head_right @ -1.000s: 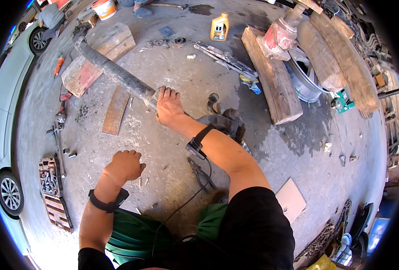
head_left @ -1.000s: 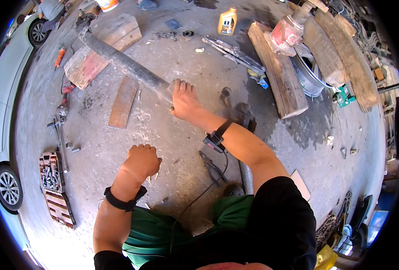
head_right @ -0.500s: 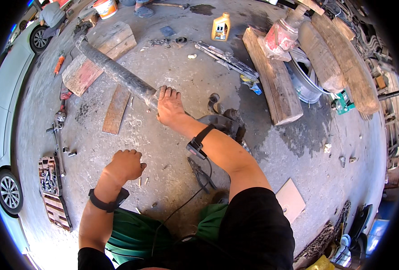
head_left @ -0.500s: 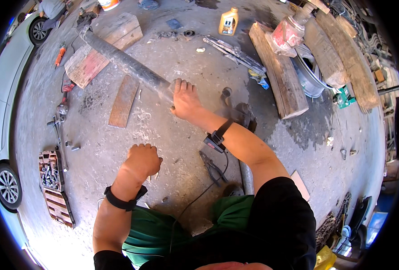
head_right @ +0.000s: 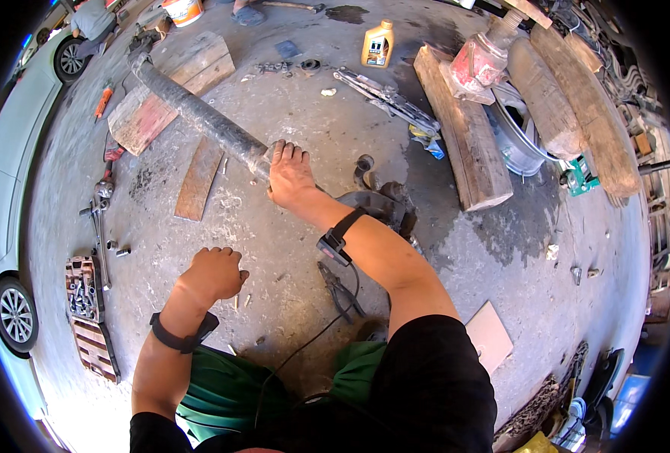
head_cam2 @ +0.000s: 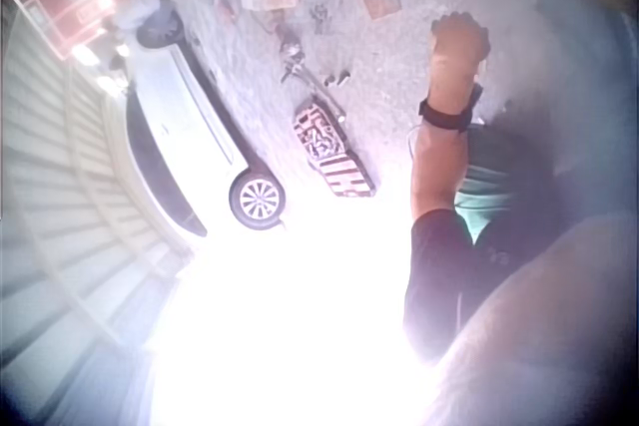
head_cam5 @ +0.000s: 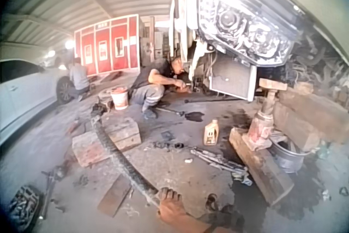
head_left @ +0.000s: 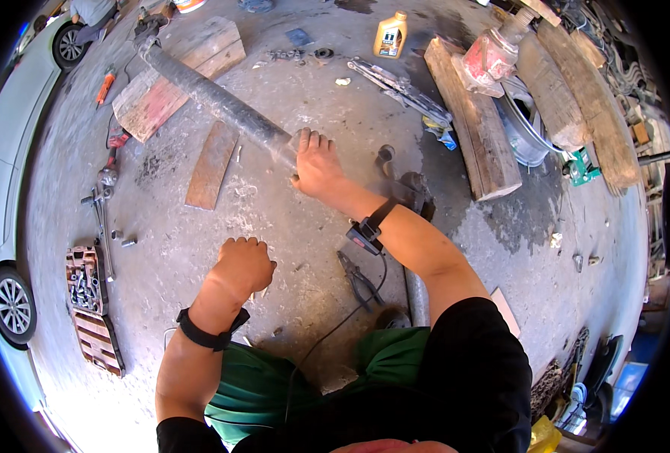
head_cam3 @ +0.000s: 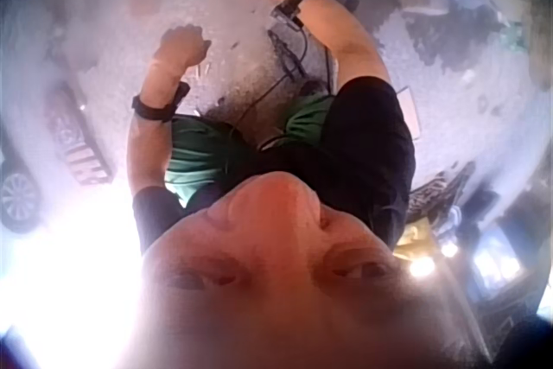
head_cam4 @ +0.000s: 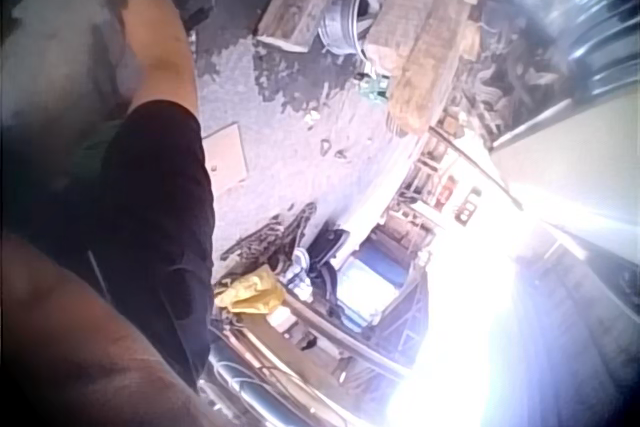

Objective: The person cleans a drive shaft assembly by hand, then uses a screwdriver, pliers, and a hammer to remove and replace components on the joint.

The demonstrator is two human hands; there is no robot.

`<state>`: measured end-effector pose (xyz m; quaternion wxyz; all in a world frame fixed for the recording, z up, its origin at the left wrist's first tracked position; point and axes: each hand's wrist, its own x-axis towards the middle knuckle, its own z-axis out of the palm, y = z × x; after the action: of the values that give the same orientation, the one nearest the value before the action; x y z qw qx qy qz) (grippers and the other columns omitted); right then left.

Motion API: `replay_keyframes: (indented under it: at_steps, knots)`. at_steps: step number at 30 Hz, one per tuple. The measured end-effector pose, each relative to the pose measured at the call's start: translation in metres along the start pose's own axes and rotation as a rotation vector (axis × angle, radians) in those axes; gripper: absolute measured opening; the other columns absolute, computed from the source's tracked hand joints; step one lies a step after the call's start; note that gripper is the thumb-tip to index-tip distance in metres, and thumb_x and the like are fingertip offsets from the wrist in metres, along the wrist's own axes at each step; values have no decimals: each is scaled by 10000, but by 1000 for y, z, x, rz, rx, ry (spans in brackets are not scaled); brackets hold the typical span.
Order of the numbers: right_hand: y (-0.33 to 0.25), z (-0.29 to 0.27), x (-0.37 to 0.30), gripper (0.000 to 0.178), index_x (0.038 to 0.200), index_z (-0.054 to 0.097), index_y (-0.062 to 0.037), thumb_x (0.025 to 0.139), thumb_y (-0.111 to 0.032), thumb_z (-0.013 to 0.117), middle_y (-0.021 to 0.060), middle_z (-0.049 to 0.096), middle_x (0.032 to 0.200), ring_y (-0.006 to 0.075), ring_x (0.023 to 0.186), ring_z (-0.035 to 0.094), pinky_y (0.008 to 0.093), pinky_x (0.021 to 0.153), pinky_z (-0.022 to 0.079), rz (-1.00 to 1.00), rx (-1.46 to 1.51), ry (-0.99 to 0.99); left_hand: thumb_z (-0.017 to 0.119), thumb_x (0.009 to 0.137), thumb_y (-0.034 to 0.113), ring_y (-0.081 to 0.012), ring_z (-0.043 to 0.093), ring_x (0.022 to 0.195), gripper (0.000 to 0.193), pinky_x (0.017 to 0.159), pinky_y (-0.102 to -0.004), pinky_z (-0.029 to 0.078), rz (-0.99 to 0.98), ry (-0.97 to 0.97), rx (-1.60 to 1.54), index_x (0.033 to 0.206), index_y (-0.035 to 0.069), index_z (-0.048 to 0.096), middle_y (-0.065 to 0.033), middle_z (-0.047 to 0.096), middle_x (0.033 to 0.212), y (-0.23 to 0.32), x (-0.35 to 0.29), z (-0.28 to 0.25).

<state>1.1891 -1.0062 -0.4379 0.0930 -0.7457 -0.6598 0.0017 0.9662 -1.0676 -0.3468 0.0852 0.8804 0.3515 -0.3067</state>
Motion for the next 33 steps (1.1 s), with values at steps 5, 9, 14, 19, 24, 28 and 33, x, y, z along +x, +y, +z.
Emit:
replay_keyframes:
  at_steps: [5,9,14,19,24,28,33]
  knots:
    - [0,-4,-1,1079,1456,283,168,730,-390,855,280,502,1341,394,1240,518,479,1060,420,0,4,-3,573,973,393,-329,647,1132,420,990,-455,486,5,1,13,1188,43,663,-147,687,1190,0,0,1]
    - [-2,1,1,1082,1463,278,160,731,-389,855,277,504,1338,395,1241,520,481,1061,419,-10,-4,10,577,971,394,-330,650,1122,418,982,-455,487,4,2,-3,1182,43,664,-145,689,1182,-2,0,2]
    - [1,-6,1,1099,1487,262,151,741,-410,844,277,471,1395,381,1275,498,477,1085,398,28,-16,-51,580,970,396,-327,653,1115,412,977,-454,487,-3,-20,-16,1161,43,674,-144,691,1175,1,1,-2]
    - [-1,-5,0,1092,1481,272,153,743,-414,845,286,496,1369,399,1272,516,487,1087,408,5,-3,-28,566,972,353,-295,657,1105,376,952,-429,487,-4,9,-5,1135,44,709,-129,704,1159,1,-1,2]
    - [-3,-6,1,1082,1479,275,152,746,-404,845,286,499,1366,396,1279,514,476,1085,411,10,-13,-41,570,974,382,-304,657,1110,399,968,-436,485,-8,8,-12,1143,43,693,-134,699,1164,-1,0,4]
    - [-2,-6,0,1089,1483,263,151,749,-405,844,286,495,1370,397,1275,515,474,1086,410,9,-11,-28,574,974,405,-313,656,1120,419,986,-445,482,-12,-24,-11,1154,41,679,-141,696,1171,0,-1,1]
    - [-1,-7,1,1100,1494,237,146,761,-414,835,289,466,1395,393,1287,497,478,1094,396,24,-6,-81,575,972,404,-315,663,1103,416,978,-444,485,0,-10,-2,1147,41,682,-142,700,1160,0,0,3]
